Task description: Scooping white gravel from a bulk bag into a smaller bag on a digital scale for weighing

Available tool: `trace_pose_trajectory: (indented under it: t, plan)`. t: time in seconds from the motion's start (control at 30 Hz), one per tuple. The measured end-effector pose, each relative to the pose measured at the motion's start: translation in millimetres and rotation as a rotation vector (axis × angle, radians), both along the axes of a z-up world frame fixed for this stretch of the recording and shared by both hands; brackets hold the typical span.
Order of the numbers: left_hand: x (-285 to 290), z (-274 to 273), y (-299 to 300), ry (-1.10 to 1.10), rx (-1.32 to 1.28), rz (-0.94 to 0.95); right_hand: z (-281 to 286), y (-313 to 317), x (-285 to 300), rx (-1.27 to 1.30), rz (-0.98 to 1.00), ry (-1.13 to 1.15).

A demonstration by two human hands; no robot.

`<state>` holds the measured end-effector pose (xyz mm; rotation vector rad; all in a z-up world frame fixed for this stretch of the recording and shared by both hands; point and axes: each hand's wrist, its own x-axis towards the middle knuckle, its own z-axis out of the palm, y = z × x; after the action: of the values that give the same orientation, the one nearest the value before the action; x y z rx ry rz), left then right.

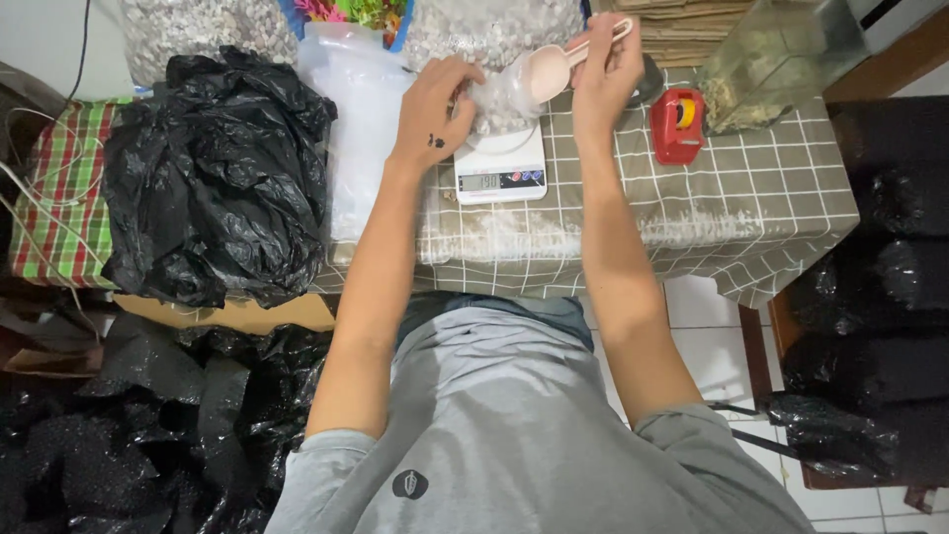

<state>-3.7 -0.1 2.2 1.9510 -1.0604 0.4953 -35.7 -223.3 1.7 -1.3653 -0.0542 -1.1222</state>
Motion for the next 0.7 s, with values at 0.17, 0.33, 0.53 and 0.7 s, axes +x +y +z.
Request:
trace_pose_trajectory:
  t: [0.17, 0.33, 0.53, 0.7]
  plan:
    - [0, 6, 6, 0.108, 0.085, -0.198, -3, 0, 4, -0.071, -0.016, -0.018]
    - [-6, 12, 7, 0.202, 0.092, -0.281, -2, 7, 1, 0.026, 0.017, 0.120]
    - [-4, 8, 5, 0.169, 0.050, -0.271, -4, 2, 3, 0.083, 0.111, 0.178]
    - [-3, 7, 6, 0.136, -0.013, -0.288, 2, 6, -3, 0.081, 0.227, 0.212]
